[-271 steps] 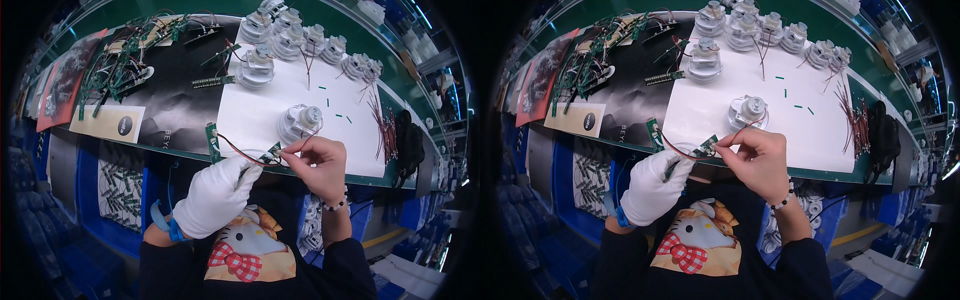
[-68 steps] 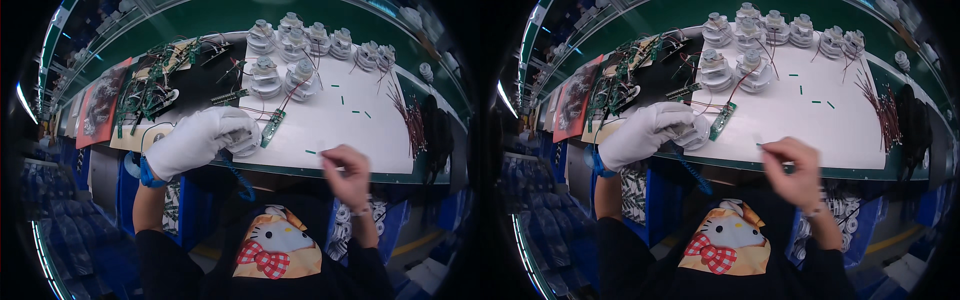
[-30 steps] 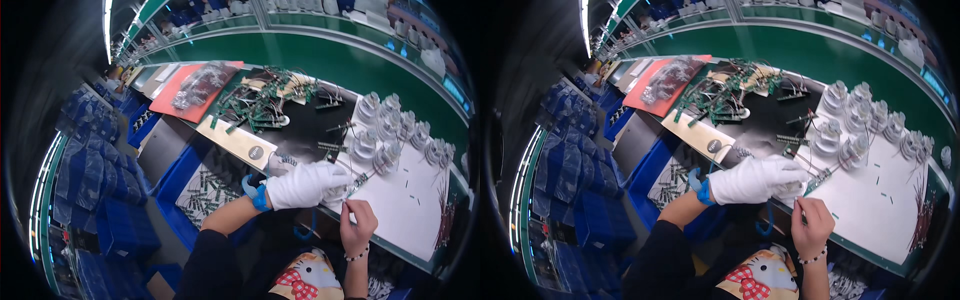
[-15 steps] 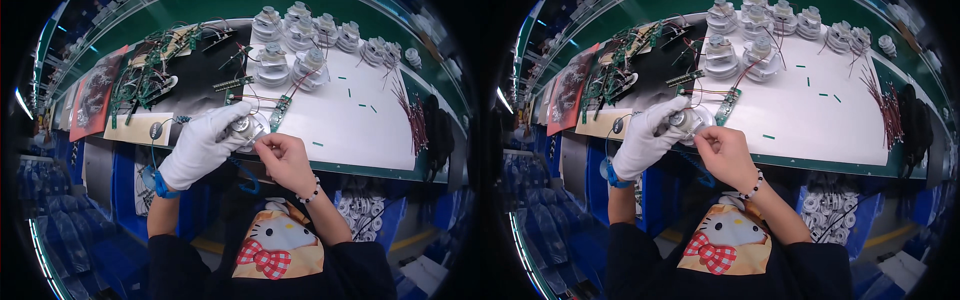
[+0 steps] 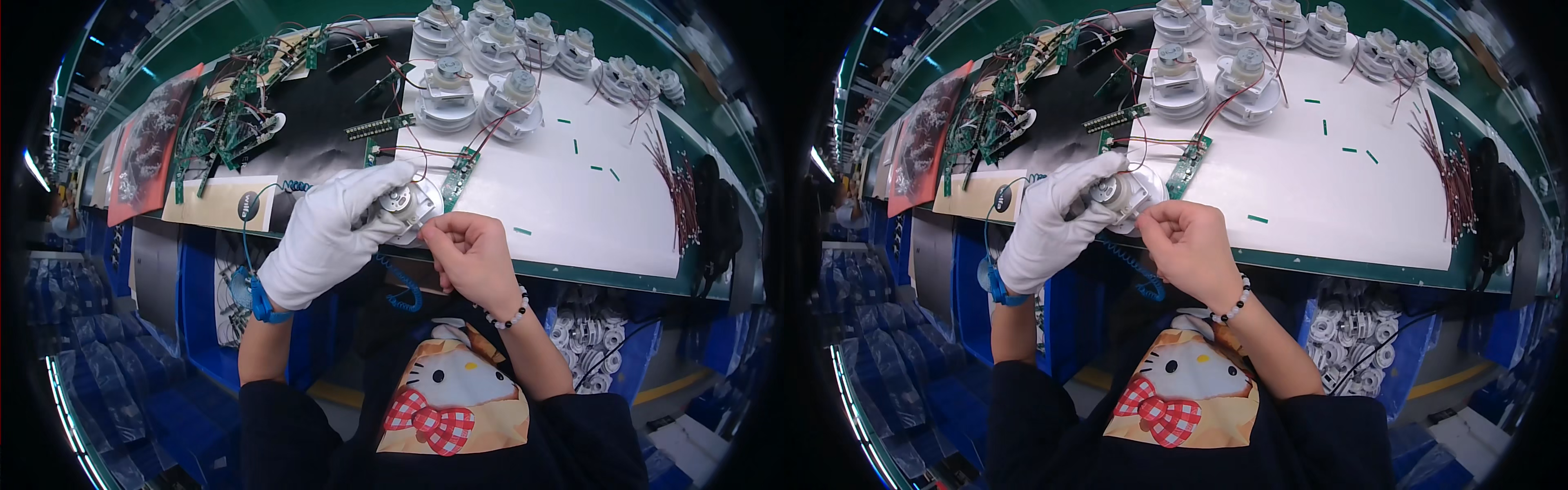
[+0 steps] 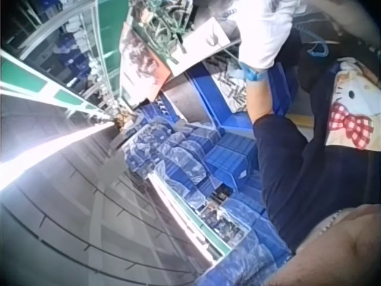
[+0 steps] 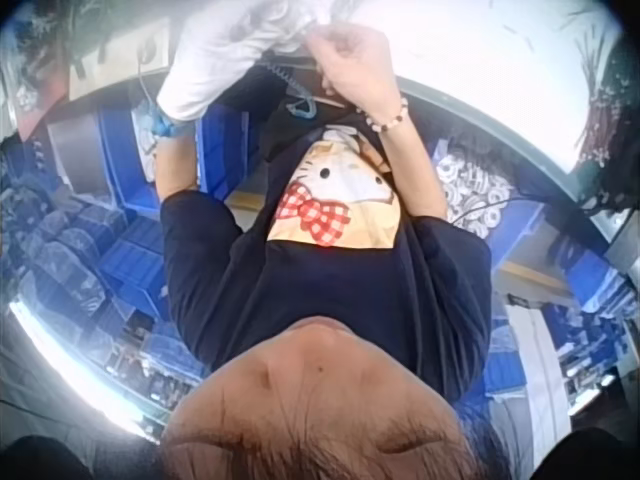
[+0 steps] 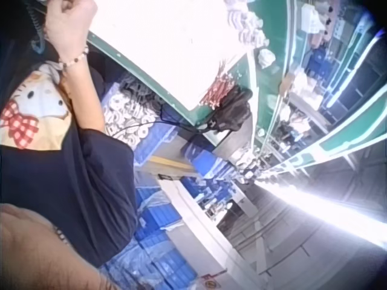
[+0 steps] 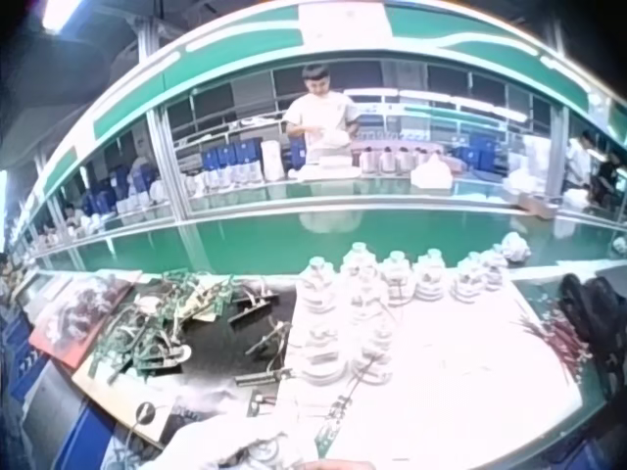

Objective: The person assembles small electronic components on a factory workbench. They pick up white circular devices and green circuit boards, connect wires between them, and place the assembled units onto a green conveyor belt. The process is repeated for multiple units throughout the clip.

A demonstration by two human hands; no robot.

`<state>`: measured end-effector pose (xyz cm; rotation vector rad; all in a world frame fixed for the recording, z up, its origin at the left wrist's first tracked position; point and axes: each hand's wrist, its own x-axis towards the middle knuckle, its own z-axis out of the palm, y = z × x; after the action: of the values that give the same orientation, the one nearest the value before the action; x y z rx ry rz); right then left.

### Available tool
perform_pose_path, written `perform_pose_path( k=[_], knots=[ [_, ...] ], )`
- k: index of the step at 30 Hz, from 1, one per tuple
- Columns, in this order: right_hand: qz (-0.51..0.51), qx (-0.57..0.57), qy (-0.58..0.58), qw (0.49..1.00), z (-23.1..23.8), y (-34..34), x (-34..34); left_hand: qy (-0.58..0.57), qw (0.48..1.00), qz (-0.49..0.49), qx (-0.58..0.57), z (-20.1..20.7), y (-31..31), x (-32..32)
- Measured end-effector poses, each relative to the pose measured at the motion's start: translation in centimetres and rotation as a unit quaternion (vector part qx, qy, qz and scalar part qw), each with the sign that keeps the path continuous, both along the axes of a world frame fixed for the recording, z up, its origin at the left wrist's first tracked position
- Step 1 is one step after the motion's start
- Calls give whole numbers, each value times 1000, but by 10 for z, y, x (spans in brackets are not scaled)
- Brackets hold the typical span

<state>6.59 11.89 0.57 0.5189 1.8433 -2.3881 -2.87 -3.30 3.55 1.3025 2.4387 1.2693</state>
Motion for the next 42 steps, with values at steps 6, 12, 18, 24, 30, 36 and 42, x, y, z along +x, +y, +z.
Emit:
perform_pose_path(
  k=[6,12,18,24,30,36,42],
  knots=[
    [-14,16,11,1000,-2,-3,-1,47,999,-4,11,-1,2,-2],
    [-44,11,0,999,-1,-11,-2,28,998,9,47,-14,2,-1],
    [-21,11,-8,1000,-1,-9,0,119,991,-11,65,-6,-4,0],
    [-51,88,73,992,-4,9,24,224,933,260,108,21,-57,-67],
    [0,96,58,994,-9,5,40,152,904,314,-246,-14,-110,-117],
    [56,42,66,995,-24,21,53,49,949,268,-159,-18,-94,-101],
    [148,122,81,978,-19,27,58,46,928,272,-250,-17,-91,-101]
  ],
)
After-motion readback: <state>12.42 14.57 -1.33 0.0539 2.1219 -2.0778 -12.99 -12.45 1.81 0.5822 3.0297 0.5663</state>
